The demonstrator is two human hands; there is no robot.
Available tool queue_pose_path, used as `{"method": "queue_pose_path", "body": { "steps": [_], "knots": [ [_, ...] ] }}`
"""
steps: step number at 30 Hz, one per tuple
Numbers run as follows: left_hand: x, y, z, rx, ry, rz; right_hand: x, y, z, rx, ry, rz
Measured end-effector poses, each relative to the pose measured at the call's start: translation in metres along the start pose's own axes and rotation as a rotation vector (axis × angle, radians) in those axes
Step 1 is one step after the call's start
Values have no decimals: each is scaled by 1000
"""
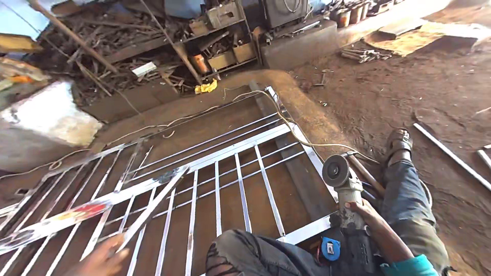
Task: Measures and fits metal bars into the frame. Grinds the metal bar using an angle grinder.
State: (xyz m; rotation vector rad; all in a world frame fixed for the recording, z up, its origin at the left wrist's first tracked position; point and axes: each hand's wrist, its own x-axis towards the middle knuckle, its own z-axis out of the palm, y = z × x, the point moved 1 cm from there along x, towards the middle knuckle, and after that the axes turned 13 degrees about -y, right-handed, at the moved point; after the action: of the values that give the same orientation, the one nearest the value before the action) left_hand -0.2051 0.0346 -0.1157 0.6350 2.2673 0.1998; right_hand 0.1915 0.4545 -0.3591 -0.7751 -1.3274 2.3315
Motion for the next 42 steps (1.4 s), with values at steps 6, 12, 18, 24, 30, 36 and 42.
{"method": "queue_pose_path", "body": {
  "steps": [6,12,18,24,30,36,42],
  "knots": [
    [185,154,101,-546,80,98,-5,-7,-13,32,71,-28],
    [276,248,241,-742,7,156,-7,0,-29,79,110,-9],
    [315,271,300,-940,141,70,3,5,-34,118,39,31],
    [313,243,297,-827,162,85,6,-3,-31,115,59,36],
    [313,225,290,-766,154,75,5,1,-34,95,80,46],
    [320,243,307,-795,129,117,4,4,-38,98,57,39],
    [326,270,313,-824,118,112,1,2,-36,116,82,28]
  ]
}}
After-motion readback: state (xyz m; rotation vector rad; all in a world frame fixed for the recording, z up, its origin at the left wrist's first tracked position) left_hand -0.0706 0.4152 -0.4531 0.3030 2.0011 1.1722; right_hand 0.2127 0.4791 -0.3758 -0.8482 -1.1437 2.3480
